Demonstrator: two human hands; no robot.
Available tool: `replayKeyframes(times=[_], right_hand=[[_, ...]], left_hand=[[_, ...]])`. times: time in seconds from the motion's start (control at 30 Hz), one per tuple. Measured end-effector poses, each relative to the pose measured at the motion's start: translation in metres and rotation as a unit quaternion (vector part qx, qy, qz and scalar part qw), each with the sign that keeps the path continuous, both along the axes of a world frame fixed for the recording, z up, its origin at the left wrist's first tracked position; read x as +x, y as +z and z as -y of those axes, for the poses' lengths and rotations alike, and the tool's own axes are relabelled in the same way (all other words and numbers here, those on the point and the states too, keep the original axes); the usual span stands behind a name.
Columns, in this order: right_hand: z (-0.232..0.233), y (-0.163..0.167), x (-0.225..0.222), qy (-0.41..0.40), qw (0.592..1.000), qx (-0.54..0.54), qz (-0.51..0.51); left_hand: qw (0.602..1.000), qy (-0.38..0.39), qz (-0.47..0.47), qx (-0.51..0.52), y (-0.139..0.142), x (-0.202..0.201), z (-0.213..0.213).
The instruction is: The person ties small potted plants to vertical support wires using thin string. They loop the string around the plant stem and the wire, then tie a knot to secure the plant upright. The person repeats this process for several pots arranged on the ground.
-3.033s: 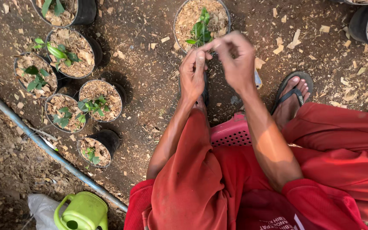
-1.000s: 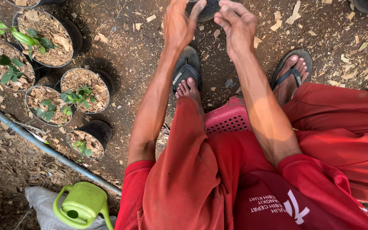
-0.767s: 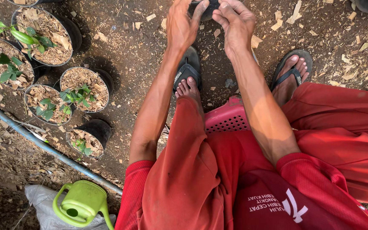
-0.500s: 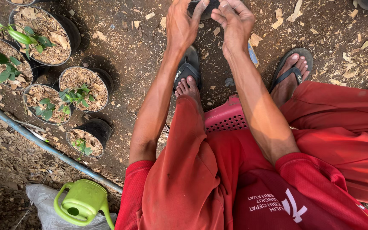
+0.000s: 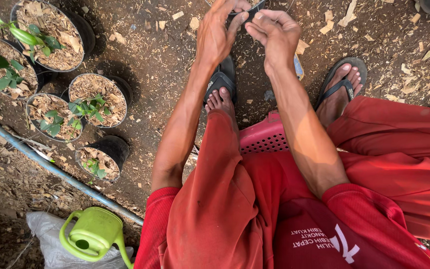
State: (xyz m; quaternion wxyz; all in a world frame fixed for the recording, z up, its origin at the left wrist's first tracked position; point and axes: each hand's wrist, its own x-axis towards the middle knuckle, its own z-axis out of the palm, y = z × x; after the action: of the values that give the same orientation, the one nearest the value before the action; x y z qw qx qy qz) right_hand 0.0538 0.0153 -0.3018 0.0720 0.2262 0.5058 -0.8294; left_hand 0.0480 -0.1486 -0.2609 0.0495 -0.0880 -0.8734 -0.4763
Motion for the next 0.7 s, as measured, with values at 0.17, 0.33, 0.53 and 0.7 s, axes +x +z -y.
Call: replayKeyframes(times=[0.17,0.33,0.53,0.7], right_hand=[[-0.013,0.0,-0.005,0.019,0.998,0.019,0.049],[-0.015,-0.001,-0.005,0.054,0.997,0.05,0.013],[-0.031,0.01,0.005,0.164,0.986,0.041,0.008],[-0.034,0.002,0.014,0.176,0.983,0.053,0.018]], left_hand=[[0.999,-0.024,0.022,-0.008,0.002,0.004,0.001],[1.0,-0.017,0.006,0.004,-0.006,0.015,0.002],[0.997,0.023,0.046,-0.064,-0.021,0.015,-0.004],[0.989,0.06,0.085,-0.102,-0.031,0.017,-0.02]])
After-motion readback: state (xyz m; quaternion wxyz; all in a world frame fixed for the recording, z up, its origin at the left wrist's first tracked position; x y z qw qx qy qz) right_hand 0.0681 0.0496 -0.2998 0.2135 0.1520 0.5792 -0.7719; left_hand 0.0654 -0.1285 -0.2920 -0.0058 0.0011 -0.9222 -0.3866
